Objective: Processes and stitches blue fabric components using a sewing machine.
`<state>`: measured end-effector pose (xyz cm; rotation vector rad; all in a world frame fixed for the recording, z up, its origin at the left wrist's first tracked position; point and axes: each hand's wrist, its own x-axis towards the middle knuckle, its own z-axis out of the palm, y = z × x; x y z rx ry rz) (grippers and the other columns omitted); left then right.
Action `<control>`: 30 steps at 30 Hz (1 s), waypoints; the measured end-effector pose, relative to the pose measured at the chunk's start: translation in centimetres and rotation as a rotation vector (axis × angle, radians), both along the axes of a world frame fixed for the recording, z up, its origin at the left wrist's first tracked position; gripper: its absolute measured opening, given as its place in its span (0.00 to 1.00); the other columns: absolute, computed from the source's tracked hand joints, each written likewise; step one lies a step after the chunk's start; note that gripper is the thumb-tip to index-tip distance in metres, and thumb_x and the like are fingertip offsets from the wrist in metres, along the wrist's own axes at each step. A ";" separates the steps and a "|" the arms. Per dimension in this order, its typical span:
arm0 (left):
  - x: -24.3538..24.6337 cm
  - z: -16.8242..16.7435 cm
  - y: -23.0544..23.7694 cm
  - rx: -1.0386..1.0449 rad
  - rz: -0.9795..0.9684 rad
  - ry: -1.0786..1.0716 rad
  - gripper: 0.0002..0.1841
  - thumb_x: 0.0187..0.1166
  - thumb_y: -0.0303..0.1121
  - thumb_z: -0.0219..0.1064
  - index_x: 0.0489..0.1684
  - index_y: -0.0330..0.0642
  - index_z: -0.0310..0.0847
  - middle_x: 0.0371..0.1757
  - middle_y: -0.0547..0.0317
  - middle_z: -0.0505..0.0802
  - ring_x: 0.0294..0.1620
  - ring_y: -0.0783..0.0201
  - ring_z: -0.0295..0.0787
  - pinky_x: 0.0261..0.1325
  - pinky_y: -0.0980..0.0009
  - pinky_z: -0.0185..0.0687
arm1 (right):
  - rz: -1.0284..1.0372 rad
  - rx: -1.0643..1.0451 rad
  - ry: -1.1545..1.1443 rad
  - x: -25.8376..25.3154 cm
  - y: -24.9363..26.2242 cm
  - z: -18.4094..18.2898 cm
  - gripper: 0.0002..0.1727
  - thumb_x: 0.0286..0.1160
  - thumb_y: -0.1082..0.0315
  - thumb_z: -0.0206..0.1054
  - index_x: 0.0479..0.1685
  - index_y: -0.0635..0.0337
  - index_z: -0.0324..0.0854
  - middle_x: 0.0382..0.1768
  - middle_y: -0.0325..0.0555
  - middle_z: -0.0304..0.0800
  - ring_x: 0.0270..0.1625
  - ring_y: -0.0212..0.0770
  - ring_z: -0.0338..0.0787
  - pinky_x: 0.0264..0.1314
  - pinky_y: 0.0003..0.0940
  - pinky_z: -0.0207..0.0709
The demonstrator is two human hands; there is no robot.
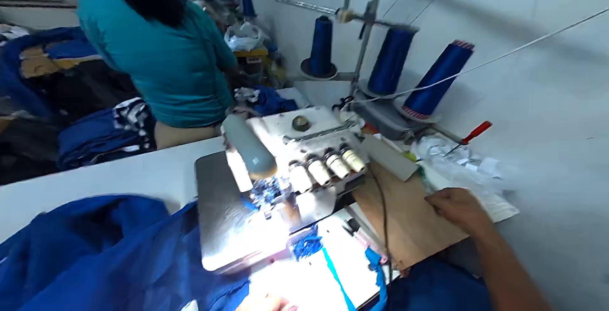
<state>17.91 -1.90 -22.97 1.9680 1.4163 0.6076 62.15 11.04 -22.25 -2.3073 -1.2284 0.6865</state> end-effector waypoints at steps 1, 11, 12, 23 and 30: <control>-0.1 -0.1 -0.1 0.048 0.004 0.015 0.13 0.80 0.32 0.67 0.32 0.30 0.92 0.32 0.42 0.92 0.37 0.46 0.92 0.47 0.48 0.86 | -0.008 0.093 0.148 -0.3 -1.4 -0.4 0.12 0.84 0.66 0.67 0.50 0.69 0.85 0.26 0.48 0.81 0.23 0.37 0.76 0.27 0.35 0.74; 1.3 -0.2 -0.7 0.197 0.026 0.332 0.03 0.65 0.25 0.73 0.26 0.35 0.89 0.34 0.46 0.92 0.39 0.48 0.94 0.43 0.56 0.90 | 0.582 0.610 0.865 -20.3 -10.8 -3.2 0.03 0.82 0.55 0.67 0.48 0.36 0.83 0.28 0.19 0.89 0.23 0.17 0.86 0.21 0.16 0.81; 1.4 -0.2 -0.7 0.220 0.031 0.352 0.03 0.64 0.26 0.73 0.25 0.36 0.89 0.32 0.46 0.92 0.37 0.49 0.94 0.41 0.56 0.90 | 0.616 0.626 0.837 -22.1 -11.1 -4.0 0.03 0.81 0.59 0.68 0.47 0.42 0.84 0.31 0.22 0.90 0.26 0.17 0.87 0.25 0.17 0.84; 2.3 0.2 -0.7 0.162 0.049 0.439 0.02 0.63 0.25 0.73 0.24 0.36 0.89 0.33 0.46 0.92 0.38 0.49 0.94 0.39 0.58 0.90 | 0.642 0.738 0.684 -25.3 -11.2 -8.3 0.10 0.79 0.60 0.66 0.33 0.55 0.82 0.27 0.33 0.86 0.27 0.17 0.85 0.30 0.13 0.81; 2.6 0.0 -0.7 0.201 0.049 0.446 0.02 0.62 0.24 0.72 0.22 0.37 0.90 0.29 0.49 0.91 0.34 0.50 0.93 0.34 0.60 0.89 | 0.687 0.756 0.635 -25.4 -11.1 -8.5 0.10 0.79 0.61 0.64 0.32 0.57 0.82 0.27 0.35 0.85 0.31 0.17 0.84 0.36 0.11 0.80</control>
